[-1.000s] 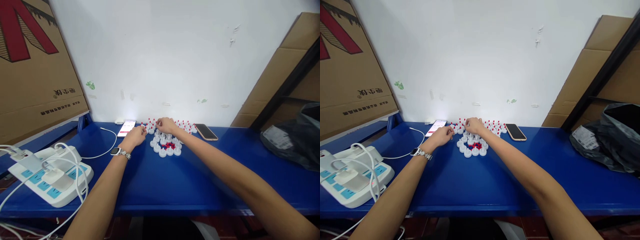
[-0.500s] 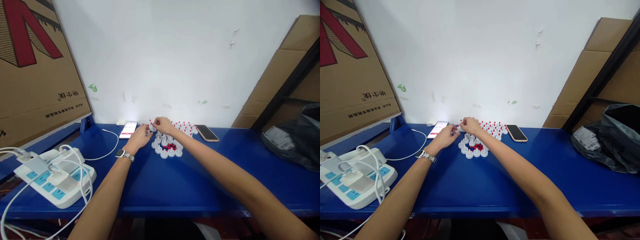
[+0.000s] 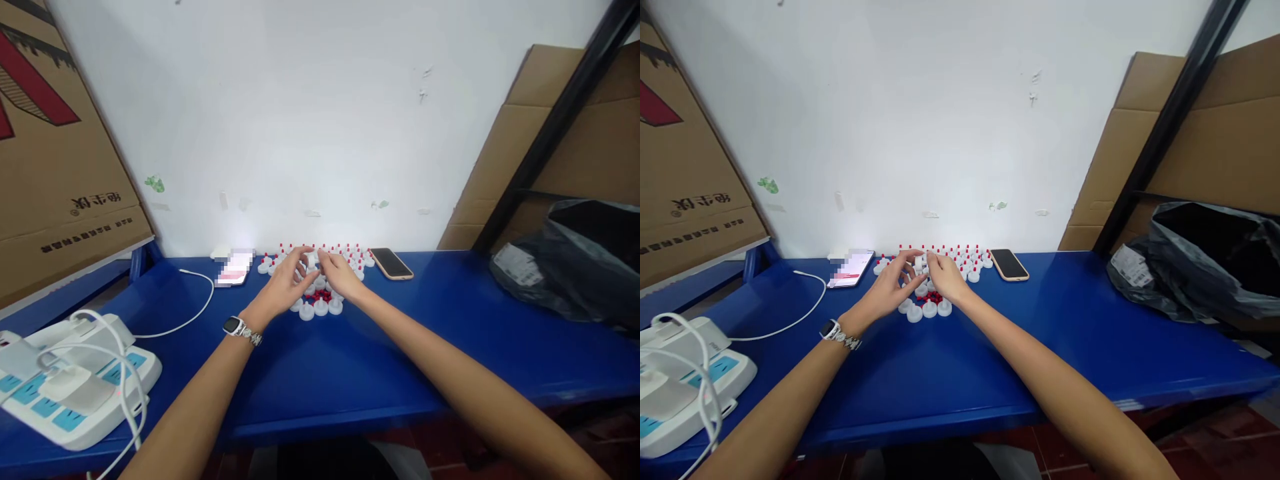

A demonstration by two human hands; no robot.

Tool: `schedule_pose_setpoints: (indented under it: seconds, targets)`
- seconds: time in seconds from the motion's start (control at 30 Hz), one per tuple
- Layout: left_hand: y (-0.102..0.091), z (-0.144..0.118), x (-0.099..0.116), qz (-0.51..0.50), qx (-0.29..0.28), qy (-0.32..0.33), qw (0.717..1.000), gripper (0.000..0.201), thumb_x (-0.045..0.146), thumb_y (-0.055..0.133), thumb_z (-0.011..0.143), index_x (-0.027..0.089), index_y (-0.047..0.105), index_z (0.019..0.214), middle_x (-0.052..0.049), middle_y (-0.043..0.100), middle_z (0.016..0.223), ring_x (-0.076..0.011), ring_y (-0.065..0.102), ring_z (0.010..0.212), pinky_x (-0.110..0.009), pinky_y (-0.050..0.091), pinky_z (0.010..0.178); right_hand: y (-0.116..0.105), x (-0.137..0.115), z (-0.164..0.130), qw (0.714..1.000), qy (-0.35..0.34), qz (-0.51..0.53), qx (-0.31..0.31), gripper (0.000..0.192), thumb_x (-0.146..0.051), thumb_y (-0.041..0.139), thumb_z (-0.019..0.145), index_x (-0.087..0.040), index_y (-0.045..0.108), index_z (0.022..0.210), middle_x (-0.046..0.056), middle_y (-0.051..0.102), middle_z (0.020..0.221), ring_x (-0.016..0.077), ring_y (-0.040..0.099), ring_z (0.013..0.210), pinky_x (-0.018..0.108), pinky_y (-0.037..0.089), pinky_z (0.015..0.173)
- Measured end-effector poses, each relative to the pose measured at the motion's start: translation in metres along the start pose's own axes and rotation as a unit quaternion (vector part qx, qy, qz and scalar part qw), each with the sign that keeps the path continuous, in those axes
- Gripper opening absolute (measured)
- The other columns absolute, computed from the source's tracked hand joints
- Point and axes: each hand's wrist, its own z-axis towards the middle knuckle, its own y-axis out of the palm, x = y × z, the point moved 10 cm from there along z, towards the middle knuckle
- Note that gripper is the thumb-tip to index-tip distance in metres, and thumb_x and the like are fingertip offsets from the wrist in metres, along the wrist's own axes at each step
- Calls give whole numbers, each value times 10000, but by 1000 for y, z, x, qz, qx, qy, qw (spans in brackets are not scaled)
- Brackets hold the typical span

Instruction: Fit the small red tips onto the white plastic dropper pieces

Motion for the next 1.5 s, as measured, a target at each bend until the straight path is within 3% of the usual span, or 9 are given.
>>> schedule_pose_setpoints:
  seconds: [0.13, 0.33, 0.47, 0.6, 0.77, 1.0, 1.17, 1.37, 1.5]
  targets:
    - [7, -1, 4, -14, 0, 0, 1000, 382, 416, 500, 950, 213, 476, 1273, -12, 554, 845, -137, 536, 708, -263, 452, 672, -5, 0, -7, 1000, 6, 18, 14, 524, -622, 289, 944, -216, 392, 628, -19, 429, 571, 134, 415, 569, 275, 313, 549]
    - [15, 4, -13, -165, 21, -66, 984, 386, 557, 470, 933, 216, 507, 1111, 29, 450, 714, -128, 464, 635, -256, 430, 606, -17, -25, -17, 997, -35, -24, 63, 478, -528, 283, 988, -218, 369, 634, -17, 435, 568, 133, 410, 565, 284, 303, 560]
    - [-11, 4, -40, -228, 70, -113, 964, 441, 619, 386, 941, 201, 485, 841, 46, 363, 633, -115, 437, 572, -262, 423, 585, -38, -22, -17, 994, -32, -36, 102, 451, -491, 283, 994, -220, 344, 639, -22, 403, 573, 133, 397, 573, 282, 300, 565]
    - [-39, 1, -52, -141, 77, -120, 980, 379, 547, 569, 871, 196, 554, 1012, 25, 489, 730, -118, 484, 633, -246, 423, 595, -30, -14, -16, 993, -54, -104, 21, 381, -403, 381, 968, -210, 416, 641, -20, 459, 590, 141, 450, 620, 273, 343, 622]
    - [-37, -2, -51, -45, 15, -121, 992, 390, 468, 651, 821, 196, 580, 1092, -41, 634, 916, -158, 592, 804, -269, 468, 692, -1, -9, -25, 969, -100, -207, -85, 117, -278, 613, 808, -196, 628, 726, 17, 638, 749, 171, 562, 769, 313, 397, 806]
    - [-33, -3, -49, -12, -24, -117, 993, 361, 433, 705, 775, 195, 628, 1036, -55, 685, 982, -162, 623, 801, -286, 489, 707, -2, -15, -9, 997, -40, -53, -33, 287, -450, 583, 869, -190, 617, 985, 0, 652, 700, 145, 577, 619, 265, 424, 612]
    - [-39, -5, -55, 19, -17, -117, 993, 358, 467, 691, 782, 198, 647, 1015, -51, 692, 976, -187, 626, 840, -301, 492, 730, 26, -34, 13, 996, -69, 2, -53, 152, -327, 587, 853, -181, 628, 854, 19, 690, 752, 138, 617, 683, 259, 459, 670]
    - [-36, -15, -92, 107, -44, -163, 980, 320, 378, 714, 744, 183, 661, 992, -64, 700, 892, -214, 637, 782, -329, 494, 713, 35, -26, 21, 998, -58, -32, -19, 142, -279, 564, 850, -167, 630, 792, 24, 690, 733, 134, 609, 667, 253, 446, 656]
    - [-27, -18, -102, 160, -78, -165, 970, 219, 357, 700, 753, 185, 688, 888, -63, 684, 847, -237, 644, 838, -341, 496, 765, 38, -18, 21, 997, -54, -52, -33, 185, -264, 546, 849, -159, 641, 730, 20, 675, 686, 131, 593, 637, 247, 427, 632]
